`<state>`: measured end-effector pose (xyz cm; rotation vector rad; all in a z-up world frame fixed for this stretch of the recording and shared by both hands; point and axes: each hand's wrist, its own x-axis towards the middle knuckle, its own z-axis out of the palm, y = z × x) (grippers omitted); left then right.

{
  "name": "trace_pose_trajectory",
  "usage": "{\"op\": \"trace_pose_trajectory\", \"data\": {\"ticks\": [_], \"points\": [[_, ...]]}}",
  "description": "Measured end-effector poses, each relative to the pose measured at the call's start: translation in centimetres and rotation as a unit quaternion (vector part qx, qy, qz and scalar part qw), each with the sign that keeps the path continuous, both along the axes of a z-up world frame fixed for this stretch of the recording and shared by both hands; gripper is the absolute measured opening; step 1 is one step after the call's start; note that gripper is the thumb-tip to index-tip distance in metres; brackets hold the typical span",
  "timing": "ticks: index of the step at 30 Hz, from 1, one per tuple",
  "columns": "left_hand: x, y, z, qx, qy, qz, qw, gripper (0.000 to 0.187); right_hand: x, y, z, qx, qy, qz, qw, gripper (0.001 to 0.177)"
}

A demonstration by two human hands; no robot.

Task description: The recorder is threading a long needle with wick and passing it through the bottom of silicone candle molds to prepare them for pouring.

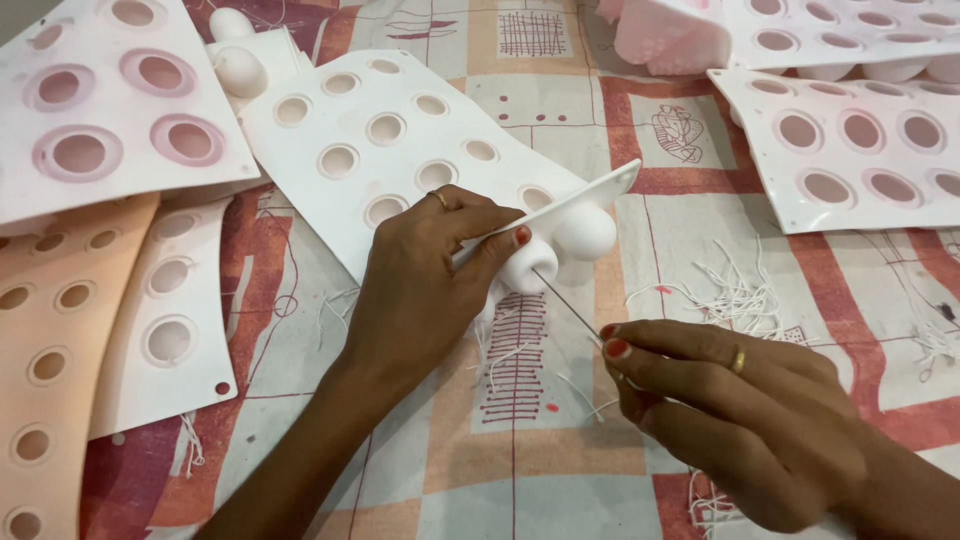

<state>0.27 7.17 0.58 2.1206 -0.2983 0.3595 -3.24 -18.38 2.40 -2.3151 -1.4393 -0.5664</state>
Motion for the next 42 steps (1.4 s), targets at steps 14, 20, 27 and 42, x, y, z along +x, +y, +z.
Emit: {"op": "trace_pose_trajectory", "data": {"ticks": [14, 20, 27, 42], "points": [[-0.5, -0.4, 1.0, -0.106, 0.085, -0.014, 0.991, 0.027, 3.1, 1.8, -2.6, 0.006, -0.161, 0.139, 0.977, 0.016], [0.0, 0.3, 0.4, -0.145, 0.147, -0.02, 0.978, 0.034, 3.1, 1.9, -2.7, -0.005, -0.102, 0.132, 0.986, 0.022], [0.2, 0.7, 0.4, -0.165, 0.195, -0.063, 0.965, 0.037, 2.9, 1.6, -2.9, 0.007, -0.059, 0.129, 0.99, 0.027], [-1.9, -0.8, 1.9, -0.037, 0.044, -0.043, 0.997, 0.018, 2.8, 1.4, -1.2, 0.121, -0.077, 0.019, 0.99, 0.041]]}}
